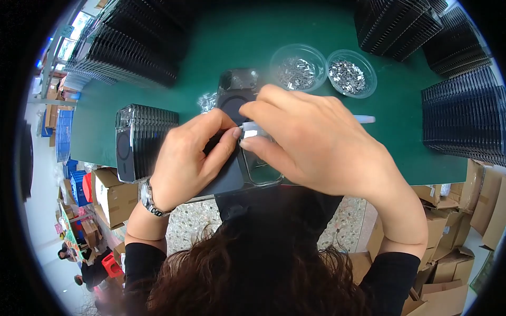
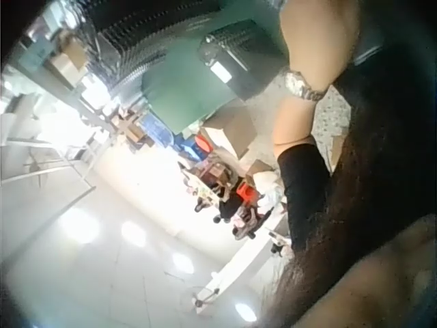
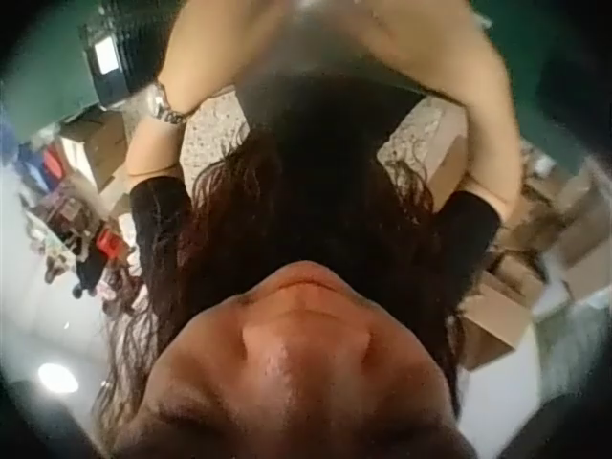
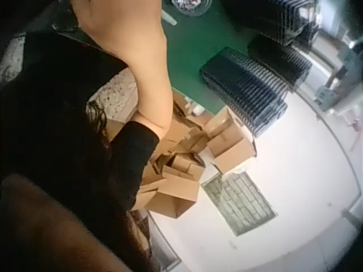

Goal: Manually attaching small internal components to transparent phone cases at a manufacturing workstation.

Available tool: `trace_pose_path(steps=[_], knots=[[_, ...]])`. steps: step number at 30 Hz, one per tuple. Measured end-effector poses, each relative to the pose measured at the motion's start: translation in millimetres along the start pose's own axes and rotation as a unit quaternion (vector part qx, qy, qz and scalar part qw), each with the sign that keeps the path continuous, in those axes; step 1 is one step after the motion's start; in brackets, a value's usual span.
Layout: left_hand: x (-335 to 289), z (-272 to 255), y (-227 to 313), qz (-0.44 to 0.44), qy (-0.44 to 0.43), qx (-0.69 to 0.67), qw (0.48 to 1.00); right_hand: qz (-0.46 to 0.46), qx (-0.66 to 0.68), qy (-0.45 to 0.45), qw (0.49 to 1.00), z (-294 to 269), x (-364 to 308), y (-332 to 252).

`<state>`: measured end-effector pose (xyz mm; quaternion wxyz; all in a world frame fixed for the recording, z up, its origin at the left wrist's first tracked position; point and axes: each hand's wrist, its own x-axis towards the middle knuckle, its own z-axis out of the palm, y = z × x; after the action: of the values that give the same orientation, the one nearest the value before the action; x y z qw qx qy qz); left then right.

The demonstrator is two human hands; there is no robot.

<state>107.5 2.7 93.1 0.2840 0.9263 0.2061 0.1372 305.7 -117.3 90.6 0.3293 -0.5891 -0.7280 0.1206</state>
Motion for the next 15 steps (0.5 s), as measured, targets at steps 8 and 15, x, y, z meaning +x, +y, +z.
trace_pose_path(steps=[8,15], knots=[[1,4,5,0.059,-0.019,0.034,0.998,-0.022,-0.248,-0.063,0.966,3,-10,-12],[4,6,5,0.053,-0.043,0.063,0.996,0.009,-0.239,-0.035,0.97,13,-9,-9]])
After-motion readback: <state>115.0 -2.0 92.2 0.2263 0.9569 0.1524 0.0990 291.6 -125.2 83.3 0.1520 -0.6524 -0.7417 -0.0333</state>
